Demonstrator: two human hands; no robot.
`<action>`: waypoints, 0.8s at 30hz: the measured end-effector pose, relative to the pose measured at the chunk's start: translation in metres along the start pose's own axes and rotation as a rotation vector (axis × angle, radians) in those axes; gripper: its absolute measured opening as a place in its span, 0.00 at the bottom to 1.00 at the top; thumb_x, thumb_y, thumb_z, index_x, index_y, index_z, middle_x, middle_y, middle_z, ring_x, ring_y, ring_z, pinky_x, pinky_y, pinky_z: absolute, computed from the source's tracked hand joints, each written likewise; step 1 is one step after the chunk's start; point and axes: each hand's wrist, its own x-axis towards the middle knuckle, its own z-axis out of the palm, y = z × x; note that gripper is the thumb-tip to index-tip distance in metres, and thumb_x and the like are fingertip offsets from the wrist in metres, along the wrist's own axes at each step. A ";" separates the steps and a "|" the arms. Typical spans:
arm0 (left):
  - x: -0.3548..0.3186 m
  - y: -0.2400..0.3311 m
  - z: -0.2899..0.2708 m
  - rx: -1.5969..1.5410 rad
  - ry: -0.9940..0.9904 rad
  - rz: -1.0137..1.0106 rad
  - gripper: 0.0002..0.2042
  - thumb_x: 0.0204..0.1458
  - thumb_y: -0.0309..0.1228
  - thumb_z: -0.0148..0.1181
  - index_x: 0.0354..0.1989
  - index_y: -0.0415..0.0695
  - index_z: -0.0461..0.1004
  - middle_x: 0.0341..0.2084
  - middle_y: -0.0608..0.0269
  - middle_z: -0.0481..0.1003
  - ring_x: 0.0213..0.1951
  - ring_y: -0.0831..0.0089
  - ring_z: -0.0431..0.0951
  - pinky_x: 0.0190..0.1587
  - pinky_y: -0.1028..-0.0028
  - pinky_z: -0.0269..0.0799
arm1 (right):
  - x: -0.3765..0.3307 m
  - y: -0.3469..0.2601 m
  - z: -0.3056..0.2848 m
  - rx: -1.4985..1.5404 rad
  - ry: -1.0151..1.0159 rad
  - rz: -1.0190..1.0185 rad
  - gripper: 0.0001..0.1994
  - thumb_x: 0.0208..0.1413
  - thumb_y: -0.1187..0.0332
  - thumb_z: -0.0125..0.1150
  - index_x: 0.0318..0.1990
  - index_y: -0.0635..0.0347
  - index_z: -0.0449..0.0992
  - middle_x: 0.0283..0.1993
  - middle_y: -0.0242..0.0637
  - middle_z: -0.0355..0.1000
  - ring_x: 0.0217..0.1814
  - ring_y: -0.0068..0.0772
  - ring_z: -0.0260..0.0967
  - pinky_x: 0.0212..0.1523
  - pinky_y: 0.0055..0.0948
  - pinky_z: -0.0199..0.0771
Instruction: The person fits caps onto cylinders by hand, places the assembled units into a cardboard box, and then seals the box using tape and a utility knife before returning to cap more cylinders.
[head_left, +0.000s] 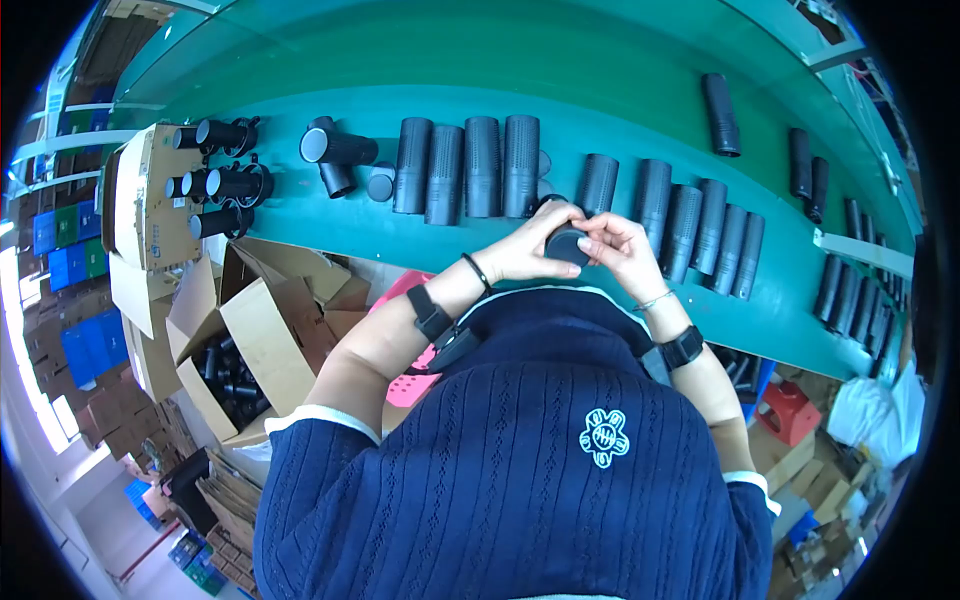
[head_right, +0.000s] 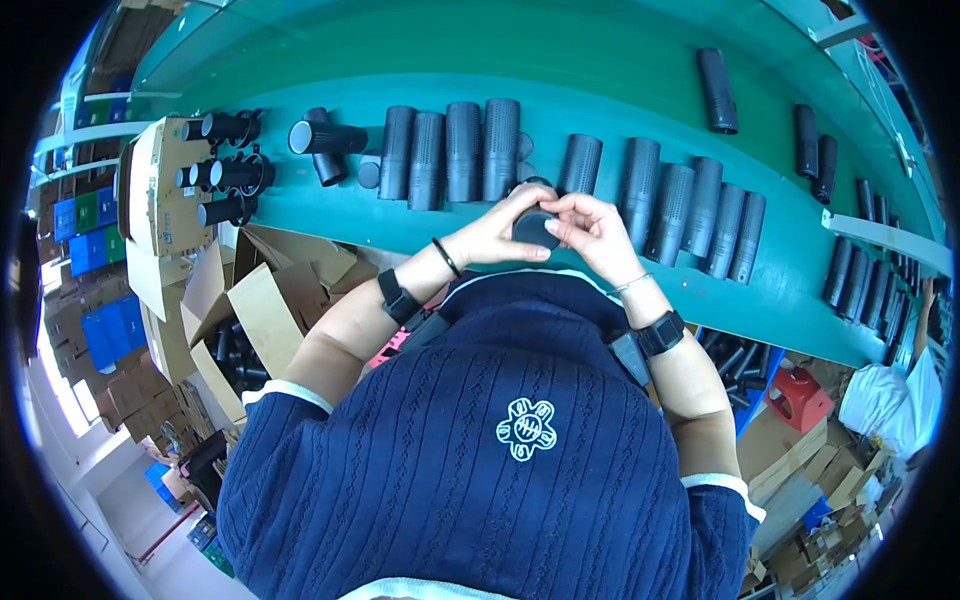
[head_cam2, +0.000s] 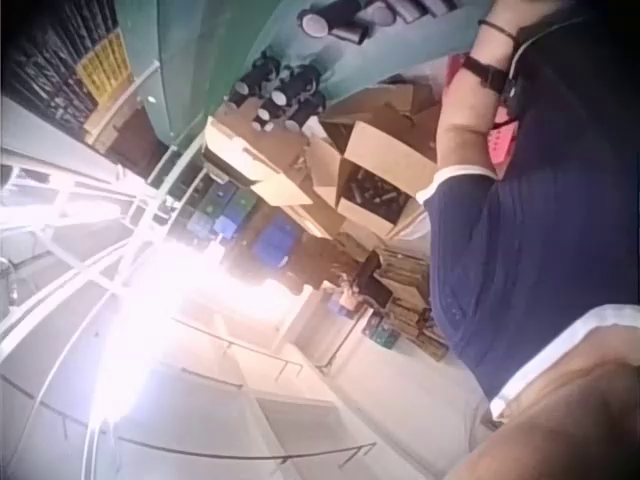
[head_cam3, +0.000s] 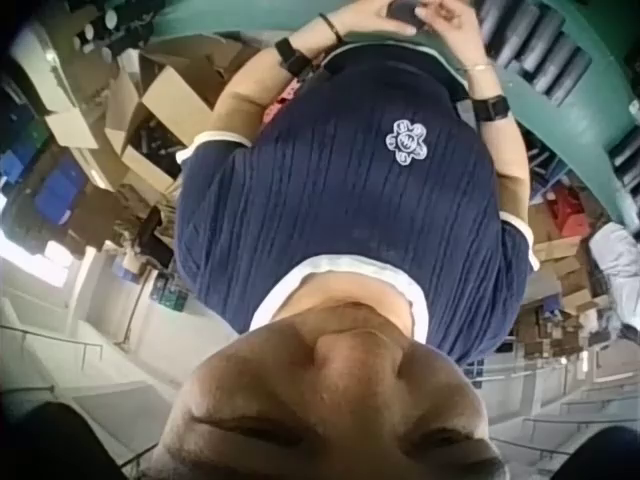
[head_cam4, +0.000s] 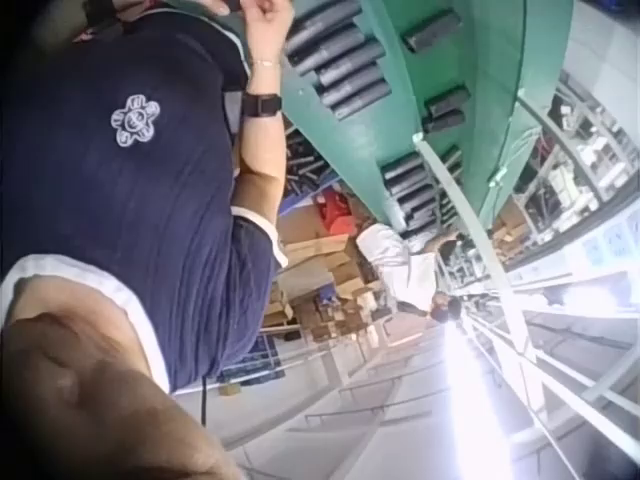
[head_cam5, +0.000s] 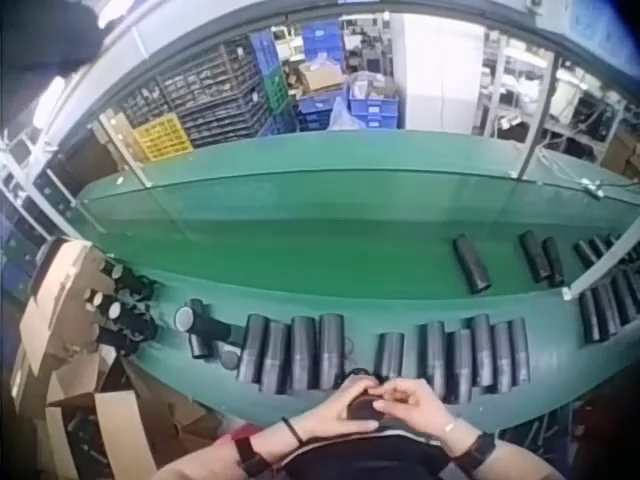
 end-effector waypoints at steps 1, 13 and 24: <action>0.005 -0.001 -0.004 -0.068 -0.004 -0.057 0.34 0.41 0.38 0.71 0.56 0.42 0.61 0.50 0.55 0.63 0.56 0.63 0.63 0.60 0.65 0.57 | 0.004 0.003 -0.002 -0.062 0.028 -0.037 0.14 0.54 0.77 0.61 0.49 0.61 0.74 0.39 0.27 0.73 0.34 0.14 0.69 0.33 0.15 0.70; 0.035 0.017 -0.025 -1.346 0.207 -0.055 0.34 0.47 0.51 0.62 0.56 0.39 0.62 0.54 0.50 0.64 0.59 0.58 0.62 0.62 0.57 0.58 | 0.008 -0.001 -0.015 -0.413 0.002 -0.173 0.44 0.41 0.73 0.68 0.68 0.62 0.51 0.66 0.43 0.55 0.71 0.35 0.48 0.69 0.32 0.45; 0.129 -0.035 0.033 0.393 0.169 -0.676 0.48 0.42 0.55 0.66 0.57 0.24 0.53 0.47 0.31 0.69 0.47 0.49 0.75 0.50 0.67 0.71 | 0.112 -0.035 -0.190 -0.888 0.773 -0.025 0.37 0.54 0.62 0.60 0.68 0.44 0.47 0.50 0.55 0.69 0.52 0.54 0.69 0.54 0.44 0.67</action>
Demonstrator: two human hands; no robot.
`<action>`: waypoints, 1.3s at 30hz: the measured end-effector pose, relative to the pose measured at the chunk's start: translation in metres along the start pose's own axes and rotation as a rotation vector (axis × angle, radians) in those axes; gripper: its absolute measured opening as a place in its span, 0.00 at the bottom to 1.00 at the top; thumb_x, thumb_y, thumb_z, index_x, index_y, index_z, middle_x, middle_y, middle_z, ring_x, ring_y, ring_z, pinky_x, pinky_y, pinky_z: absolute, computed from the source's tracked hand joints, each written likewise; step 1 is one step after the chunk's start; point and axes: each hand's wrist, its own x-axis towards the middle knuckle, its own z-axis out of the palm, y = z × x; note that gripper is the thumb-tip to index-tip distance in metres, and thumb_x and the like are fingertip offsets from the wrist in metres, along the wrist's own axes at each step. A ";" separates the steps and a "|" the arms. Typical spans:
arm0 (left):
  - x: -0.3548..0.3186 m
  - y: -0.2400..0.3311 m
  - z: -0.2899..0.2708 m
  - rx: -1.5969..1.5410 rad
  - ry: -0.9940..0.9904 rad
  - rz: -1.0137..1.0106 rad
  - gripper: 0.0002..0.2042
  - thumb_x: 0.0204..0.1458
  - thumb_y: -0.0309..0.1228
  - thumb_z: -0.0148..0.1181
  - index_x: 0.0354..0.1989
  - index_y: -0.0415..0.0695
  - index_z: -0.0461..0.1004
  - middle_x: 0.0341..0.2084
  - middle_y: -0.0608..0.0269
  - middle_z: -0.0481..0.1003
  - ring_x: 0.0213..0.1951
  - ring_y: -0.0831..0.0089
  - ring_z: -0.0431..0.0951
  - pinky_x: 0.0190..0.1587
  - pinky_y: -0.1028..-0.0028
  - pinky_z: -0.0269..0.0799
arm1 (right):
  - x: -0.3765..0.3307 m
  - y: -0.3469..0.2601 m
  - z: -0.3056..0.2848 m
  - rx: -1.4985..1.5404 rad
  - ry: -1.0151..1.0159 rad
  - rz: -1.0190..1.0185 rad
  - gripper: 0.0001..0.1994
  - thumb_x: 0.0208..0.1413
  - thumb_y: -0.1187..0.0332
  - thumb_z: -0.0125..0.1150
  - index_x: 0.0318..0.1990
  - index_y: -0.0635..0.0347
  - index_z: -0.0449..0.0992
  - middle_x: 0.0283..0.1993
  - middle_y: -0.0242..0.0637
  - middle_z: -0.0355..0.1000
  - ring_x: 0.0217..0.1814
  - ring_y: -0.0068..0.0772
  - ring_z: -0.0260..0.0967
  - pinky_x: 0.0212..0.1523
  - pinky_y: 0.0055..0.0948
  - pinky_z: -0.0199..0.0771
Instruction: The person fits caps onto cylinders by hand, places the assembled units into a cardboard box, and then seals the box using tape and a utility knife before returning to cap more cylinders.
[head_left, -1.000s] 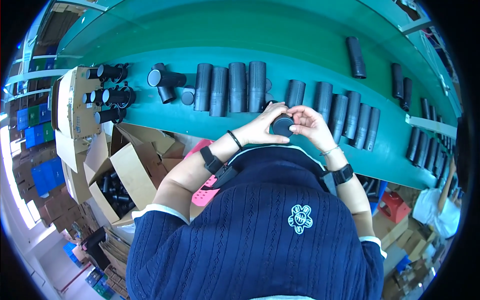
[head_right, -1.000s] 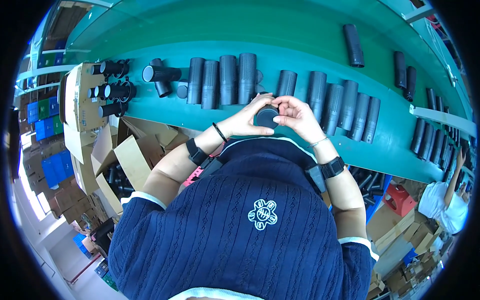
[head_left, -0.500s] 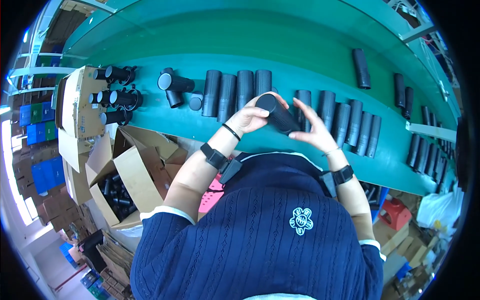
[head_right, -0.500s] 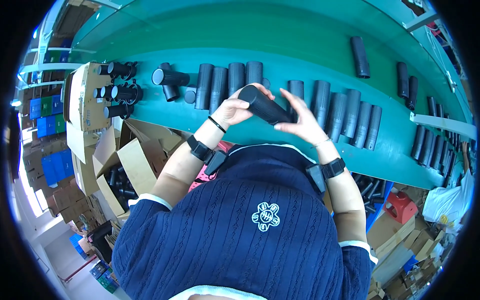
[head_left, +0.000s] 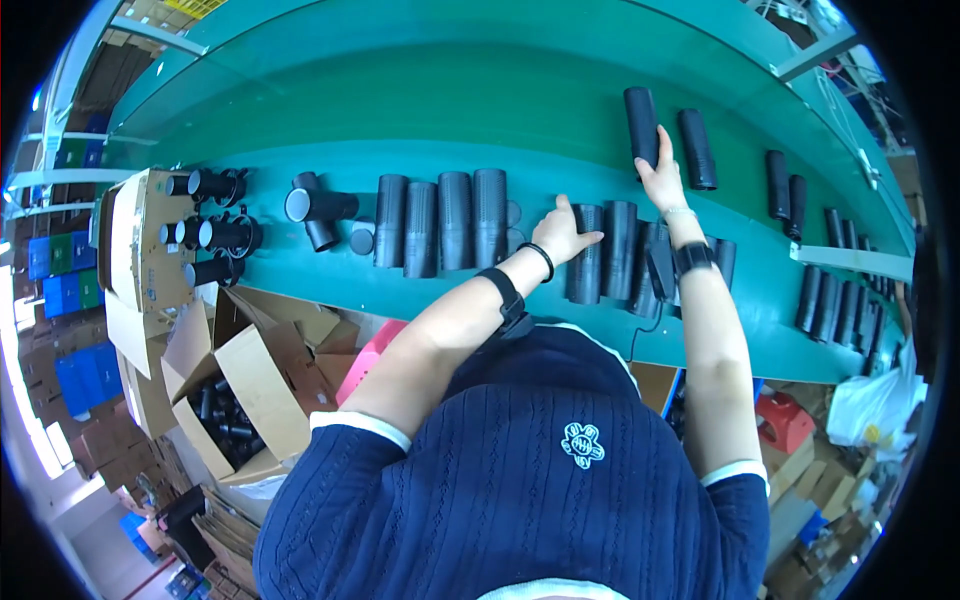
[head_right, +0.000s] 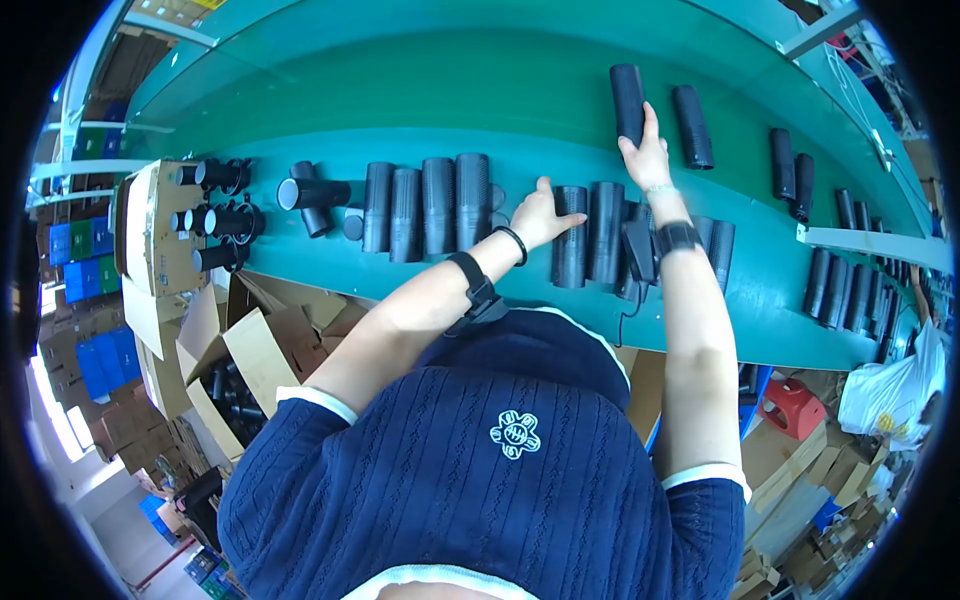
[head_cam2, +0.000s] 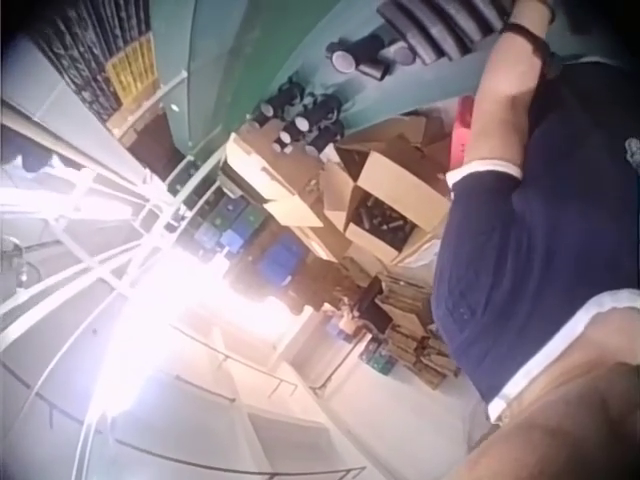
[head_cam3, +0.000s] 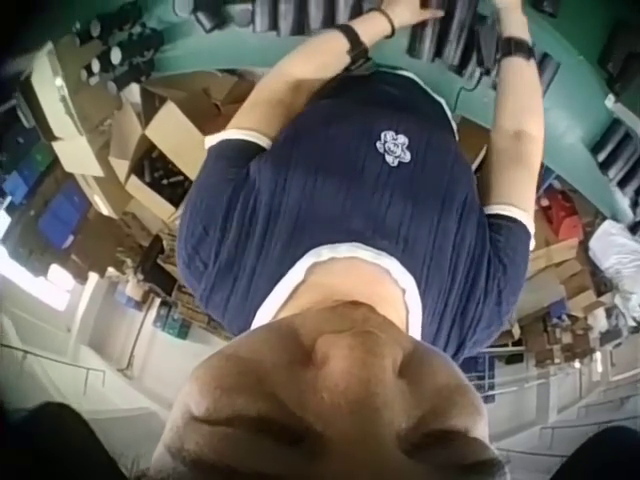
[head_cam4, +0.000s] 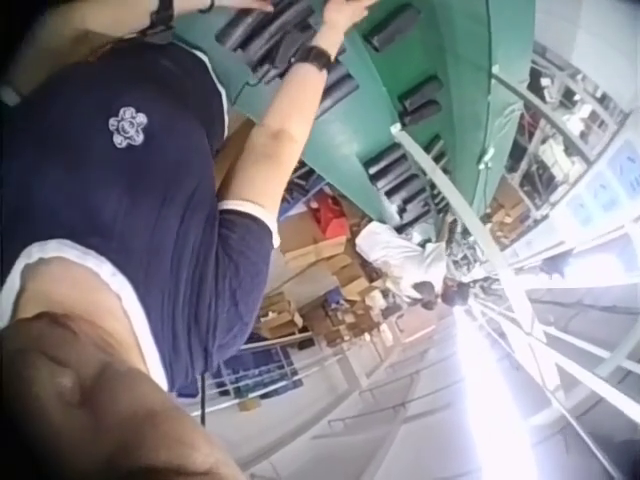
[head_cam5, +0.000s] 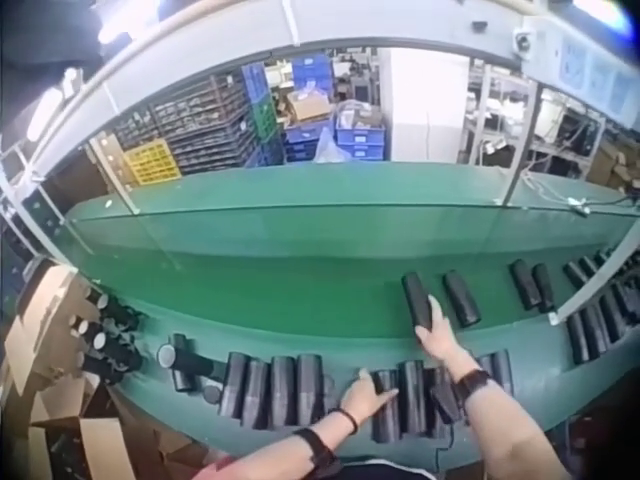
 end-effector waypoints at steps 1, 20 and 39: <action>0.002 -0.003 0.000 -0.121 0.025 0.023 0.47 0.40 0.51 0.69 0.57 0.24 0.54 0.45 0.33 0.70 0.47 0.50 0.75 0.50 0.66 0.71 | 0.010 -0.002 0.002 0.002 0.002 -0.005 0.37 0.54 0.62 0.60 0.68 0.44 0.47 0.50 0.55 0.69 0.52 0.54 0.69 0.54 0.44 0.67; -0.071 -0.028 -0.048 -0.289 -0.088 0.677 0.33 0.40 0.28 0.70 0.57 0.41 0.63 0.53 0.53 0.65 0.57 0.58 0.66 0.59 0.63 0.61 | -0.161 -0.061 -0.006 0.907 -0.703 0.046 0.09 0.56 0.72 0.61 0.44 0.55 0.72 0.32 0.20 0.68 0.29 0.10 0.62 0.30 0.14 0.63; -0.039 -0.018 -0.073 -1.528 0.062 -0.010 0.22 0.60 0.40 0.53 0.59 0.46 0.61 0.54 0.60 0.65 0.59 0.69 0.61 0.60 0.64 0.56 | -0.116 -0.088 0.027 0.565 -0.458 -0.225 0.44 0.44 0.70 0.70 0.67 0.55 0.49 0.57 0.43 0.64 0.60 0.34 0.62 0.58 0.34 0.62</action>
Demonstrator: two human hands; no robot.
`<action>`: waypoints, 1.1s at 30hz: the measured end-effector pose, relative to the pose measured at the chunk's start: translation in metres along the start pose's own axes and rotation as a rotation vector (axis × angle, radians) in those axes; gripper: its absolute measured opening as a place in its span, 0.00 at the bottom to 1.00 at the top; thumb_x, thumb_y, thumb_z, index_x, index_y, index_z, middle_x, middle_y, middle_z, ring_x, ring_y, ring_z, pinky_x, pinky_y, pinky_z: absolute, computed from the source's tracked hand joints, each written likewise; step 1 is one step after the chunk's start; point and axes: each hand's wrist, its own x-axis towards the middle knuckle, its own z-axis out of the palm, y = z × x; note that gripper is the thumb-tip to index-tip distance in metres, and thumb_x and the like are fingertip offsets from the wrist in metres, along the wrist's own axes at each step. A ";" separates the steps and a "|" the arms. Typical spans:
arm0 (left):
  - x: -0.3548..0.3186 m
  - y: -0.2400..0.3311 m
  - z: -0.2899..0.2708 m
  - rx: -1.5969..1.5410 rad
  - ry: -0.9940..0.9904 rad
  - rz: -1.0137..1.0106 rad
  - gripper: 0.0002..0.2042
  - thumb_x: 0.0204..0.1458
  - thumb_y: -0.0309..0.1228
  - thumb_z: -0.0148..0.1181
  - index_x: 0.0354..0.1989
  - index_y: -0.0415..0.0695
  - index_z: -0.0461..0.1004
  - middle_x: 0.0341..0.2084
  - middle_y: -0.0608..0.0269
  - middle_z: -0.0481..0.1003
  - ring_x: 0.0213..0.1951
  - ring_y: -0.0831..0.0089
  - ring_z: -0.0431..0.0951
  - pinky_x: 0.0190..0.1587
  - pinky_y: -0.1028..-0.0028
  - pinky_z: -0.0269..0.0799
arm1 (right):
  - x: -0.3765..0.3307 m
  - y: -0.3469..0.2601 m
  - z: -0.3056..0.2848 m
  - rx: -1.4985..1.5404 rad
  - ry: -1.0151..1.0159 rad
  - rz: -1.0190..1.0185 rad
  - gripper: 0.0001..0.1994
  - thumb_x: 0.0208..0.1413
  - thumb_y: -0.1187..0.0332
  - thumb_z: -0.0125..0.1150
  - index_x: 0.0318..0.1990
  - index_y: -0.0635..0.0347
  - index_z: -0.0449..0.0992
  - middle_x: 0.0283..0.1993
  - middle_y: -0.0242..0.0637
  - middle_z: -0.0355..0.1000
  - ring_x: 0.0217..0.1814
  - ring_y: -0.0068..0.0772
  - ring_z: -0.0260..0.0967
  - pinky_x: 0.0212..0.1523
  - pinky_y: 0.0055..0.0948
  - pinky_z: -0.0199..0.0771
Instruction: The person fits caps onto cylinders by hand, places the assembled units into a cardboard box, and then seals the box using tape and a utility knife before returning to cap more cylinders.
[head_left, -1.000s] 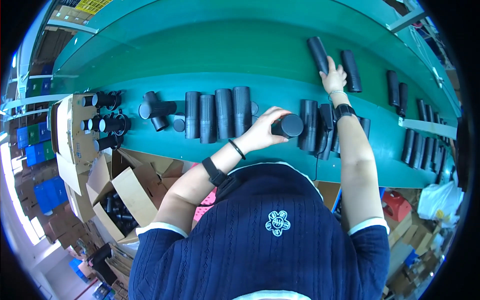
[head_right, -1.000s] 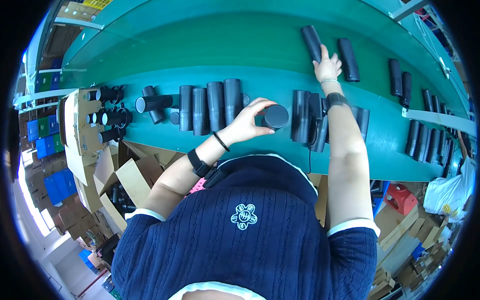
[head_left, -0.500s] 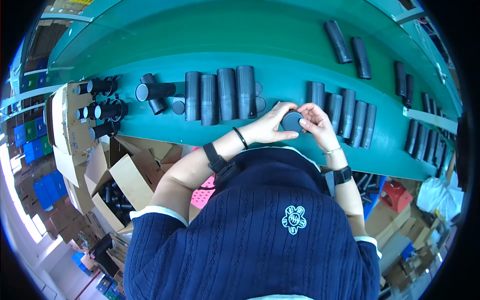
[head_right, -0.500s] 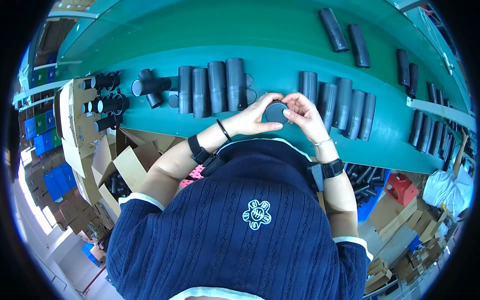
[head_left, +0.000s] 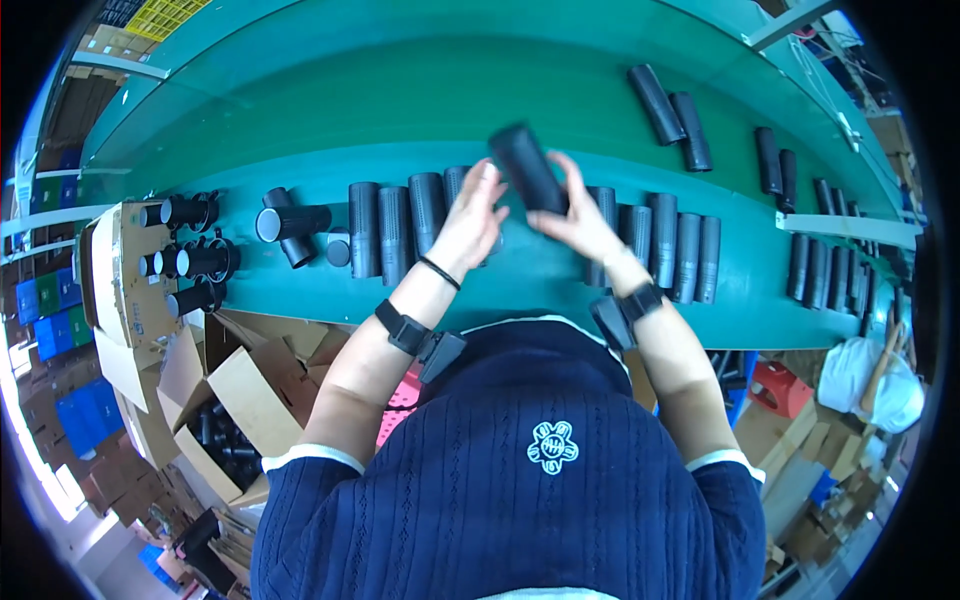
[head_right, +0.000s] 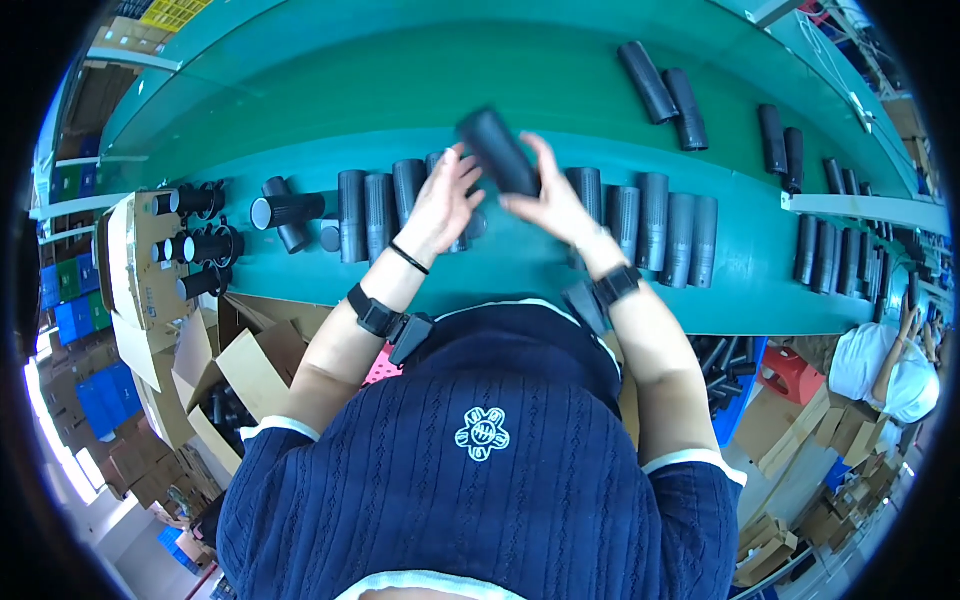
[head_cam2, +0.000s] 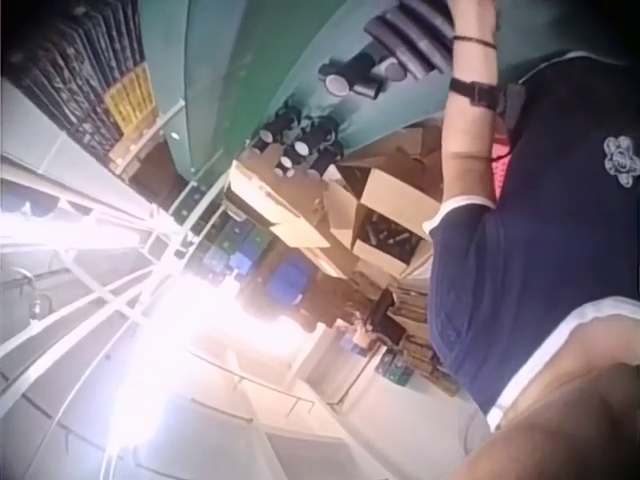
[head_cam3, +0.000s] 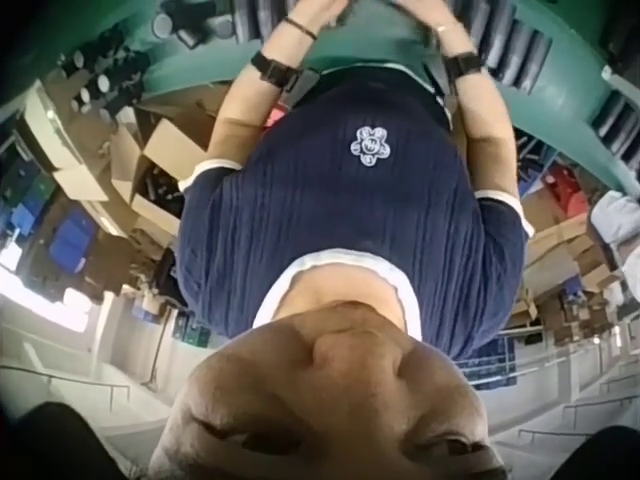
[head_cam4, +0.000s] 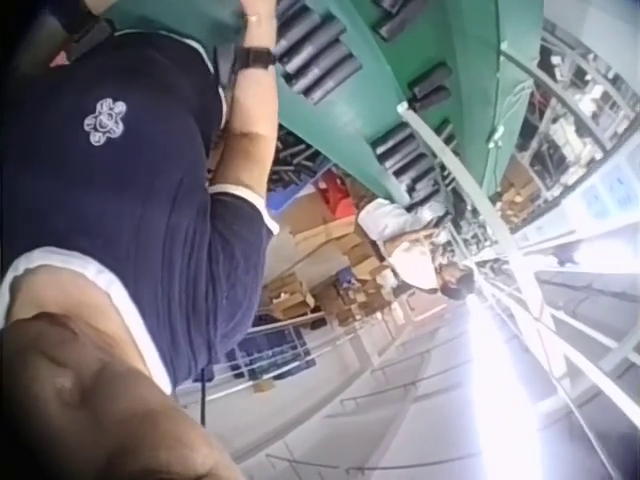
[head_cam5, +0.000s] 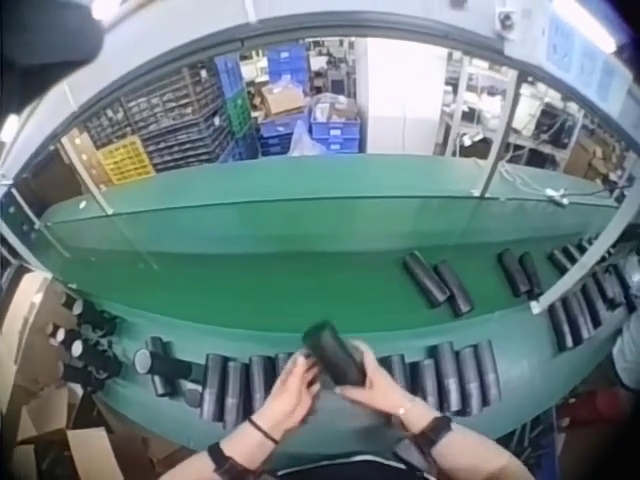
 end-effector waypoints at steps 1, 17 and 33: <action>0.004 0.006 -0.001 0.072 0.189 -0.009 0.21 0.60 0.41 0.53 0.59 0.47 0.61 0.54 0.60 0.65 0.60 0.69 0.59 0.60 0.64 0.55 | 0.023 -0.010 -0.006 -0.031 0.107 0.147 0.41 0.44 0.69 0.70 0.66 0.53 0.51 0.50 0.42 0.69 0.54 0.34 0.67 0.52 0.36 0.68; 0.001 -0.023 -0.046 0.210 -0.028 -0.187 0.12 0.58 0.33 0.54 0.48 0.44 0.71 0.40 0.63 0.74 0.41 0.74 0.73 0.41 0.76 0.70 | 0.035 0.018 -0.070 -1.146 0.106 0.410 0.45 0.45 0.46 0.66 0.65 0.61 0.53 0.44 0.56 0.73 0.47 0.55 0.72 0.46 0.48 0.73; -0.026 -0.026 0.003 0.987 -0.705 0.292 0.36 0.45 0.34 0.70 0.62 0.41 0.58 0.56 0.52 0.65 0.59 0.61 0.65 0.61 0.65 0.60 | -0.079 0.005 -0.007 0.302 0.083 0.038 0.19 0.58 0.72 0.56 0.58 0.58 0.71 0.52 0.33 0.67 0.58 0.26 0.61 0.57 0.24 0.61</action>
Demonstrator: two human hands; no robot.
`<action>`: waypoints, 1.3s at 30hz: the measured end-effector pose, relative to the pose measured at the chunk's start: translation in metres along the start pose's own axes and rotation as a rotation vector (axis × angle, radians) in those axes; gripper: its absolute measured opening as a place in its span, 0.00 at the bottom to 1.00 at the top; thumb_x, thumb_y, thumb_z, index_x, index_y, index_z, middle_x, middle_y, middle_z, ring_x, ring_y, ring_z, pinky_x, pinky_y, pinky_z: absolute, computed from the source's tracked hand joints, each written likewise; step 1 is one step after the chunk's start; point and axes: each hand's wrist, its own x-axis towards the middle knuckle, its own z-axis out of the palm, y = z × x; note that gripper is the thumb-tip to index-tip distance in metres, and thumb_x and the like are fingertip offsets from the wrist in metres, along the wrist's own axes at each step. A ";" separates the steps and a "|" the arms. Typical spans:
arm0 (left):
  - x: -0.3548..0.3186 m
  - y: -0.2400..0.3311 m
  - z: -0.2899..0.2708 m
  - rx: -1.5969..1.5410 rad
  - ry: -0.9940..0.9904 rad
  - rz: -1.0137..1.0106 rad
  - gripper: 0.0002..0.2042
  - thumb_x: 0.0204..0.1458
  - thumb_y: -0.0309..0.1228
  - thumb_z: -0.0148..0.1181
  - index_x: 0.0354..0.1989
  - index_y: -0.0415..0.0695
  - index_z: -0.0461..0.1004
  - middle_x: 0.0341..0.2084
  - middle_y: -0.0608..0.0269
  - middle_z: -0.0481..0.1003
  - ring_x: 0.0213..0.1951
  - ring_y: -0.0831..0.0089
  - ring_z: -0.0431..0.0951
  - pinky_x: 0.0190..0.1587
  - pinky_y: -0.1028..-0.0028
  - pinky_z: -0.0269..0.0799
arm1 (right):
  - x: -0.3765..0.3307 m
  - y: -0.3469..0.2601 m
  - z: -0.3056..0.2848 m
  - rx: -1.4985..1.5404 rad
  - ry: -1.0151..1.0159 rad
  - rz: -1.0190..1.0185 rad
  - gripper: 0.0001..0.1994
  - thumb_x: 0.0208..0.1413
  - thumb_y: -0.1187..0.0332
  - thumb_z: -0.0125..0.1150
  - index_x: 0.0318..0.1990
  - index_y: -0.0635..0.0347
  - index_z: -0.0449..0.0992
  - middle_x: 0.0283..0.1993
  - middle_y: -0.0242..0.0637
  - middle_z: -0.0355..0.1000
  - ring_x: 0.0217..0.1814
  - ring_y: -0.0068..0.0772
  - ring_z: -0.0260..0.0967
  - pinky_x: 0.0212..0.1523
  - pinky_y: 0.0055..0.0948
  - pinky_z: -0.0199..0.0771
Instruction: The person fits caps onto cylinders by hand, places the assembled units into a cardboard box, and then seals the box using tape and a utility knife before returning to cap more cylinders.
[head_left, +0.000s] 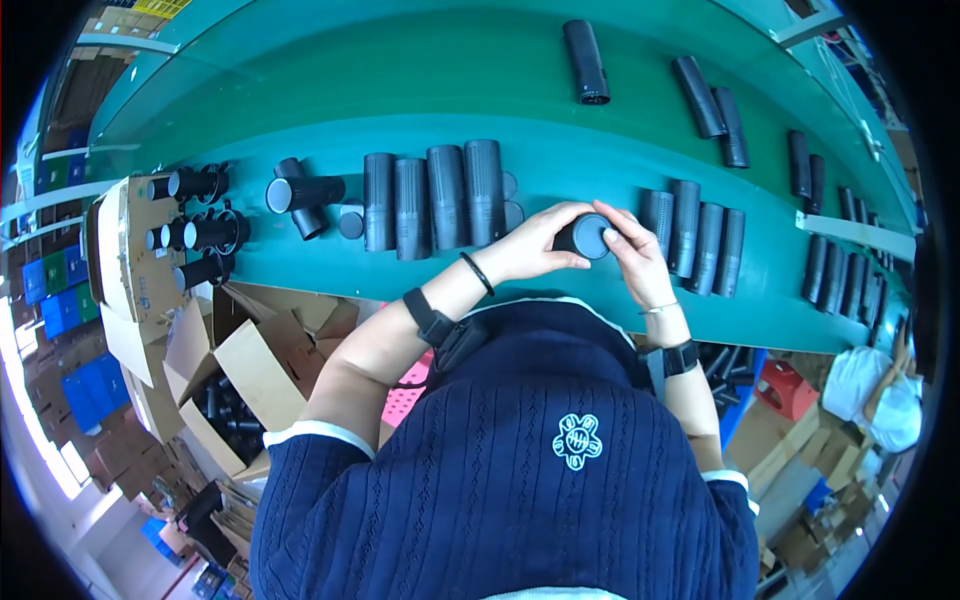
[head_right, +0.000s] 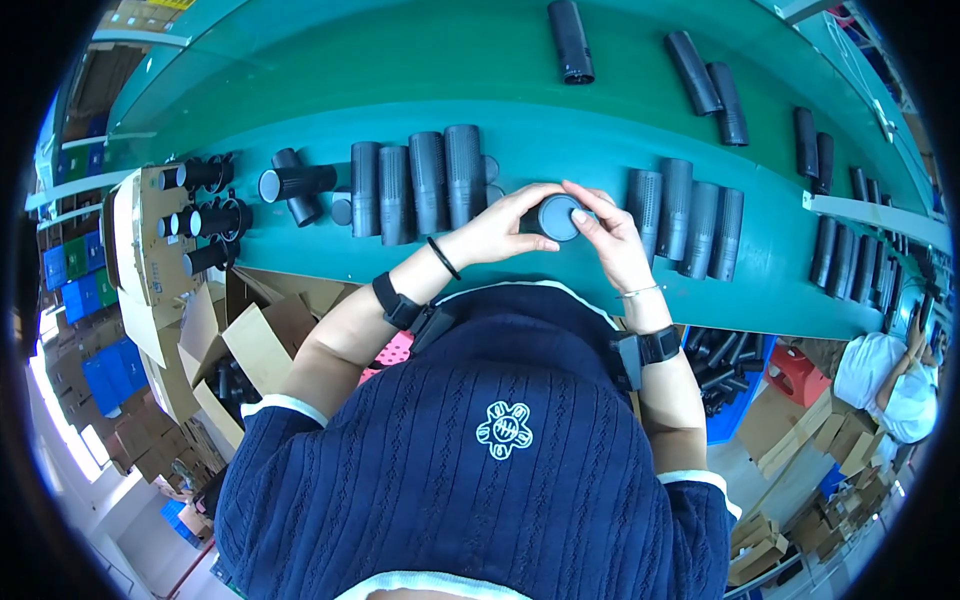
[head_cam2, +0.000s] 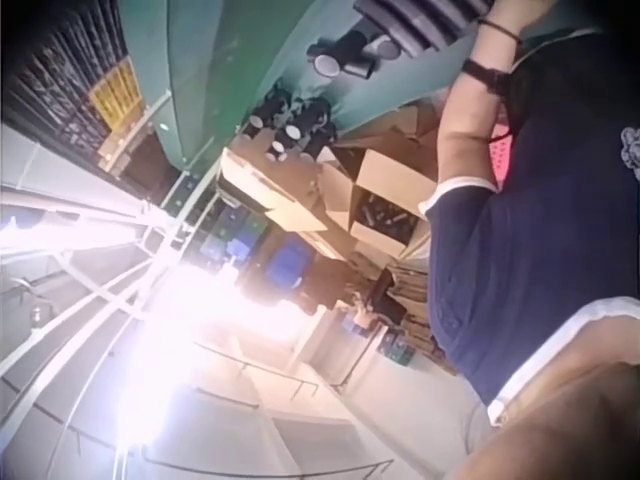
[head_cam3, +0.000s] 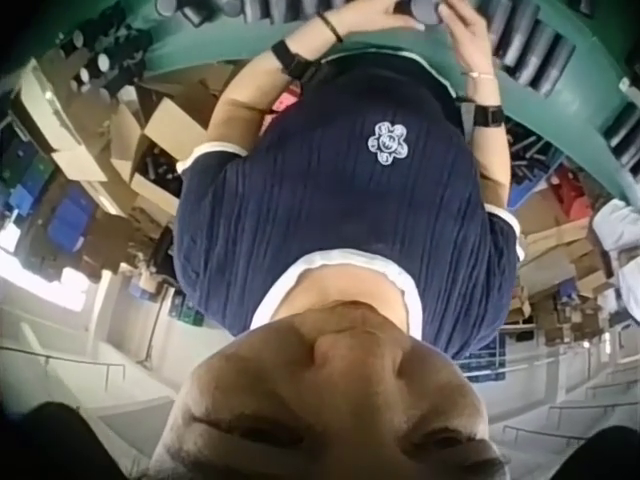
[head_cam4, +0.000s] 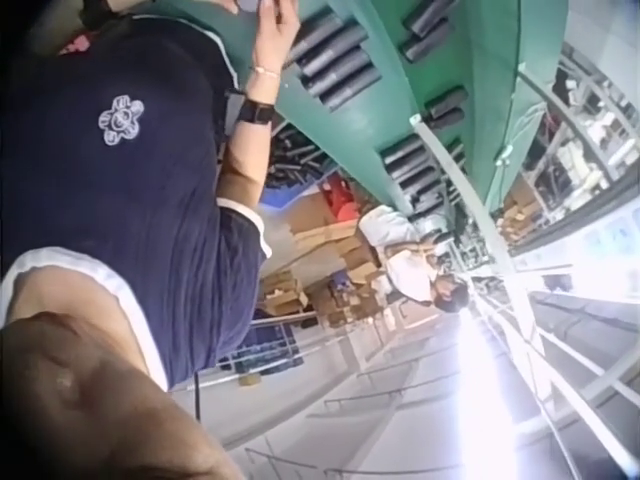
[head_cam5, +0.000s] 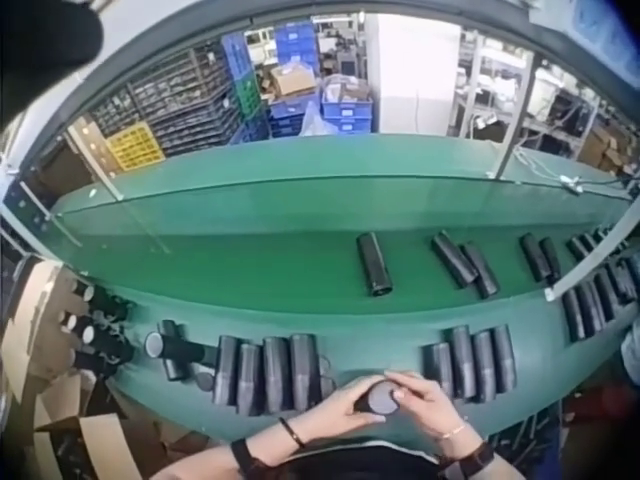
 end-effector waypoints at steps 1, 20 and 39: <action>-0.001 -0.002 0.001 0.008 -0.017 -0.011 0.38 0.44 0.35 0.71 0.63 0.41 0.57 0.56 0.52 0.65 0.59 0.60 0.65 0.61 0.64 0.60 | 0.001 -0.002 0.004 0.011 -0.001 0.011 0.18 0.57 0.71 0.59 0.56 0.58 0.73 0.50 0.32 0.67 0.56 0.26 0.62 0.56 0.23 0.61; -0.012 -0.014 0.003 -0.204 -0.063 -0.142 0.34 0.44 0.35 0.70 0.57 0.42 0.58 0.49 0.55 0.65 0.55 0.68 0.65 0.59 0.67 0.60 | -0.004 0.018 0.019 0.029 0.041 -0.021 0.19 0.49 0.75 0.65 0.52 0.59 0.76 0.41 0.28 0.65 0.43 0.21 0.61 0.46 0.20 0.62; -0.005 -0.025 -0.015 -0.480 0.062 -0.184 0.32 0.43 0.29 0.72 0.55 0.42 0.59 0.47 0.61 0.67 0.53 0.71 0.67 0.56 0.70 0.64 | 0.015 -0.001 0.017 0.224 -0.015 0.313 0.19 0.62 0.65 0.54 0.59 0.57 0.69 0.26 0.27 0.69 0.29 0.21 0.72 0.25 0.18 0.71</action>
